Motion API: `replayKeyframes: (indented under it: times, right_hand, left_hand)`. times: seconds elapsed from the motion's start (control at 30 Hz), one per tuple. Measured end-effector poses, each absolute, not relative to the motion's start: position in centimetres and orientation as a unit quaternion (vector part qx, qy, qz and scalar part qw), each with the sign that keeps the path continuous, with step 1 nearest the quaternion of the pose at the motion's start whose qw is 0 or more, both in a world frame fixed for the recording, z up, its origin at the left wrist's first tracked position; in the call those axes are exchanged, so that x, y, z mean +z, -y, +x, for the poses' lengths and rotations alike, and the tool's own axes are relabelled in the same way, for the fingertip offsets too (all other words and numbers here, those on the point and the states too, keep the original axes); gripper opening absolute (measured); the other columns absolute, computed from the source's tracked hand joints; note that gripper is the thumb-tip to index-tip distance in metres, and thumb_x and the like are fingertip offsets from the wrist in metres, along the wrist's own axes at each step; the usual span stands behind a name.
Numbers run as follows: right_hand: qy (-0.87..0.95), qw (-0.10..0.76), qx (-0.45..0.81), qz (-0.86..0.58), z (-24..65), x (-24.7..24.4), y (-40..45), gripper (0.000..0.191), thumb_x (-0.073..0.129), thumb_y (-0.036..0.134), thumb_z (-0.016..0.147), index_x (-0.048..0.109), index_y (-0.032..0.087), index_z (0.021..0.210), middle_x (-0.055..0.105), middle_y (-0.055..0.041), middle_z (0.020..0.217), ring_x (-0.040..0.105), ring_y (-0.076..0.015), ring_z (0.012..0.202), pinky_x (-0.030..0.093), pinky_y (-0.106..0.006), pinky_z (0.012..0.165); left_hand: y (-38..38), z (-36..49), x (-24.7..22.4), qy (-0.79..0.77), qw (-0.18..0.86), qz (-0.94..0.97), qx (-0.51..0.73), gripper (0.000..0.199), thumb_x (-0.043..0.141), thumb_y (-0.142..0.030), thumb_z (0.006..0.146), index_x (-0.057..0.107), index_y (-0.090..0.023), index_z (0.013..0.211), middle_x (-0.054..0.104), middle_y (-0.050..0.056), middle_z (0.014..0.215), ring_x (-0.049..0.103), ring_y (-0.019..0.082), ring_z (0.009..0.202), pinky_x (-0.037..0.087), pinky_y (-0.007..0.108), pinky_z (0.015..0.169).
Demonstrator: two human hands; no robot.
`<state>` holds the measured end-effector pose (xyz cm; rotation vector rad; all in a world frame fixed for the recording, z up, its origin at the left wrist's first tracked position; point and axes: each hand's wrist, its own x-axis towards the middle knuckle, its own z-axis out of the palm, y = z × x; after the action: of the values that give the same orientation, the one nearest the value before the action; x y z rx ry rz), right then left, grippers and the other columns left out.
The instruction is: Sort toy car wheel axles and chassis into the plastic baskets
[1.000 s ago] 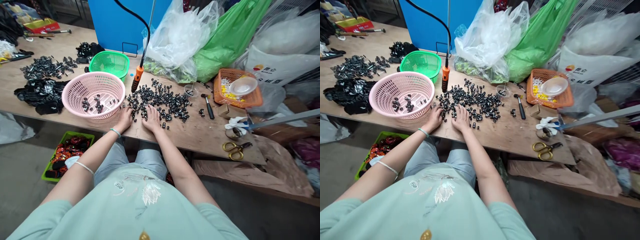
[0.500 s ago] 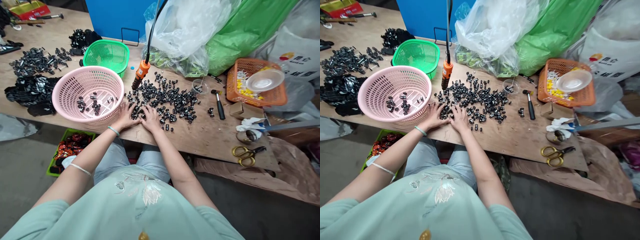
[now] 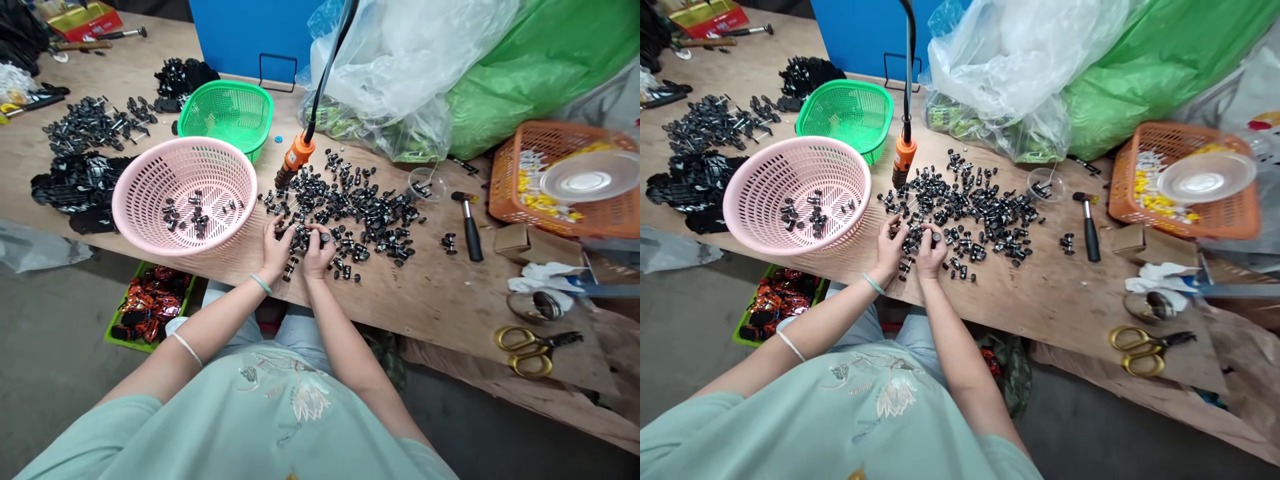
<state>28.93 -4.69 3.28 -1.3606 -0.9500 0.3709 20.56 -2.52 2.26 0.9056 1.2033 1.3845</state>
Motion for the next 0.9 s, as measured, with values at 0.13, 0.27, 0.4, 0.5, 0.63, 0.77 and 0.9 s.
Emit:
replayKeyframes:
  times: [0.13, 0.27, 0.4, 0.5, 0.63, 0.77, 0.9]
  right_hand:
    - [0.267, 0.729, 0.307, -0.55, 28.3, 3.8, 3.9, 0.03, 0.053, 0.049, 0.092, 0.064, 0.021, 0.095, 0.072, -0.004, 0.09, 0.069, -0.0184, 0.071, 0.061, -0.035, 0.07]
    - [0.202, 0.735, 0.32, -0.562, 29.1, 3.7, 3.1, 0.034, 0.053, 0.052, 0.09, 0.064, 0.02, 0.095, 0.07, -0.0014, 0.084, 0.066, -0.015, 0.067, 0.055, -0.027, 0.058]
    - [0.182, 0.727, 0.3, -0.59, 31.4, 3.5, 2.7, 0.04, 0.057, 0.058, 0.091, 0.065, 0.02, 0.097, 0.065, 0.0014, 0.079, 0.062, -0.0124, 0.063, 0.043, -0.02, 0.046]
    - [0.217, 0.721, 0.291, -0.589, 32.5, 3.5, 2.8, 0.044, 0.062, 0.064, 0.089, 0.064, 0.02, 0.096, 0.06, 0.0034, 0.075, 0.057, -0.0109, 0.059, 0.037, -0.019, 0.042]
    - [0.257, 0.718, 0.254, -0.595, 33.4, 3.9, 3.3, 0.046, 0.065, 0.067, 0.089, 0.062, 0.022, 0.093, 0.057, 0.0041, 0.074, 0.056, -0.0102, 0.059, 0.041, -0.02, 0.045]
    - [0.339, 0.685, 0.227, -0.604, 34.4, 5.1, 4.6, 0.042, 0.065, 0.064, 0.092, 0.064, 0.022, 0.092, 0.057, 0.0044, 0.073, 0.059, -0.0113, 0.063, 0.051, -0.023, 0.056]
    - [0.525, 0.537, 0.232, -0.619, 35.2, 6.9, 7.5, 0.036, 0.075, 0.057, 0.089, 0.07, 0.022, 0.097, 0.07, -0.0007, 0.088, 0.069, -0.018, 0.084, 0.059, -0.032, 0.081]
  left_hand:
    - [2.3, 20.6, 2.6, -0.431, 0.679, 0.176, 0.568, 0.036, 0.082, -0.034, 0.084, 0.071, -0.019, 0.114, 0.074, 0.008, 0.11, 0.072, 0.02, 0.099, 0.058, 0.029, 0.082]
    - [1.6, 18.9, 2.1, -0.382, 0.747, 0.108, 0.534, 0.019, 0.073, -0.033, 0.089, 0.07, -0.018, 0.1, 0.075, 0.009, 0.104, 0.072, 0.018, 0.092, 0.057, 0.028, 0.074]
    - [0.3, 16.5, 1.8, -0.37, 0.77, 0.099, 0.51, 0.017, 0.062, -0.033, 0.095, 0.069, -0.018, 0.097, 0.075, 0.011, 0.106, 0.072, 0.02, 0.1, 0.059, 0.028, 0.076]
    - [-0.3, 15.1, 1.6, -0.376, 0.758, 0.13, 0.517, 0.02, 0.059, -0.036, 0.096, 0.07, -0.02, 0.1, 0.075, 0.012, 0.116, 0.072, 0.021, 0.106, 0.059, 0.029, 0.08]
    - [0.9, 13.7, 1.7, -0.436, 0.669, 0.248, 0.549, 0.028, 0.067, -0.048, 0.093, 0.071, -0.024, 0.107, 0.072, 0.011, 0.128, 0.071, 0.024, 0.116, 0.059, 0.036, 0.092]
    - [4.7, 12.6, 1.9, -0.466, 0.466, 0.559, 0.504, 0.057, 0.073, -0.062, 0.087, 0.067, -0.023, 0.129, 0.062, 0.016, 0.145, 0.054, 0.034, 0.142, 0.045, 0.051, 0.118]
    - [7.3, 12.3, 1.7, -0.419, 0.321, 0.808, 0.264, 0.108, 0.09, -0.064, 0.067, 0.047, -0.024, 0.157, 0.027, 0.02, 0.174, 0.013, 0.049, 0.162, 0.014, 0.071, 0.127]
